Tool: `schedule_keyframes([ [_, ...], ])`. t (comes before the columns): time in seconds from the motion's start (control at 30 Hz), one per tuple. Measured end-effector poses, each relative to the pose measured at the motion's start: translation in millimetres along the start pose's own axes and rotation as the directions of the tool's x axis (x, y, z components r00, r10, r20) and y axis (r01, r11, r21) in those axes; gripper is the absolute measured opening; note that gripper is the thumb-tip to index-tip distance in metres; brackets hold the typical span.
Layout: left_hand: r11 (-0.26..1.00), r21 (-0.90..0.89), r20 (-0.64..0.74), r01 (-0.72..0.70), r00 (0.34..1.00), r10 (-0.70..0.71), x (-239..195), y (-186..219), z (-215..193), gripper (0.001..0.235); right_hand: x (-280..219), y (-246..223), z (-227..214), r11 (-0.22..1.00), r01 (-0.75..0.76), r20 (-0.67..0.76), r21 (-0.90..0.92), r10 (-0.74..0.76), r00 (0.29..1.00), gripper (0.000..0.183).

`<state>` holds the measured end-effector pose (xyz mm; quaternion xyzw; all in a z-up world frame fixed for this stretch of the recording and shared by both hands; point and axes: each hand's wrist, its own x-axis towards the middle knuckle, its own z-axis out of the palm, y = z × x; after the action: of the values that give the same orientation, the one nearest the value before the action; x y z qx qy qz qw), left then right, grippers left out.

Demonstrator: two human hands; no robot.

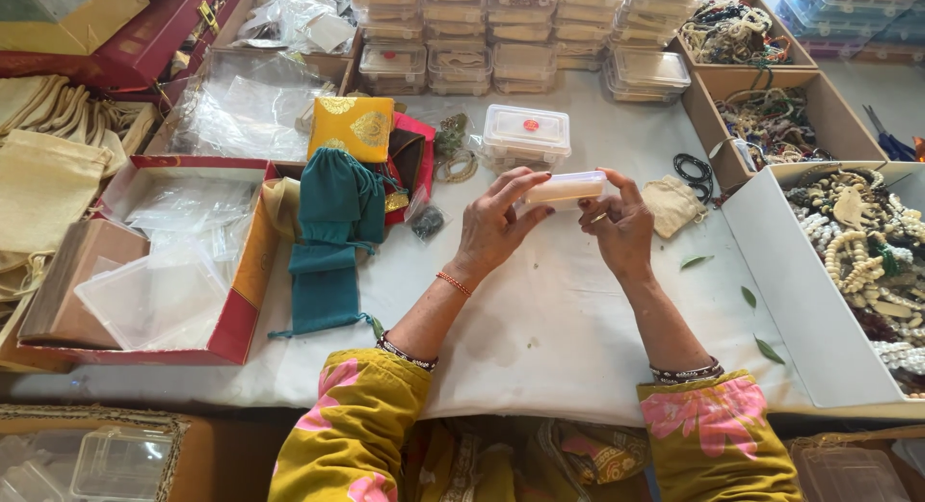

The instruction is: Packing beaded jewelry items into small cloth bags and plastic storage containers.

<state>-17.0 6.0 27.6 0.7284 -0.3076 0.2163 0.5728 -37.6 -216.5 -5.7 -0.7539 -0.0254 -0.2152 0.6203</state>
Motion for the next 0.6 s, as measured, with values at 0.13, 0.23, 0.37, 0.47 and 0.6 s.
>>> schedule_keyframes([
  [0.13, 0.999, 0.03, 0.015, -0.019, 1.0, 0.018, -2.6, -6.0, 1.6, 0.039, -0.1, -1.1, 1.6, 0.999, 0.011, 0.014, -0.032, -0.01, 1.0, 0.057],
  [0.23, 0.997, 0.058, 0.011, -0.043, 0.999, 0.042, -3.6, -6.8, 0.3, 0.041, 0.0, 1.0, 2.0, 1.0, -0.007, 0.016, -0.022, 0.007, 1.0, 0.051],
  [0.37, 0.991, 0.104, 0.005, -0.088, 0.996, 0.088, -4.0, -5.7, -0.4, 0.041, -0.9, -4.3, 3.2, 0.996, -0.026, -0.008, -0.09, 0.026, 1.0, 0.045],
  [0.47, 0.986, 0.134, -0.002, -0.096, 0.995, 0.097, -5.8, -3.8, 0.0, 0.04, -1.6, -5.1, 3.1, 0.994, -0.013, -0.009, -0.109, 0.012, 1.0, 0.047],
  [0.6, 0.979, 0.171, -0.013, -0.112, 0.993, 0.116, -6.3, -1.1, 0.9, 0.038, -3.6, -10.1, 2.7, 0.984, 0.035, -0.01, -0.176, -0.038, 0.999, 0.045],
])
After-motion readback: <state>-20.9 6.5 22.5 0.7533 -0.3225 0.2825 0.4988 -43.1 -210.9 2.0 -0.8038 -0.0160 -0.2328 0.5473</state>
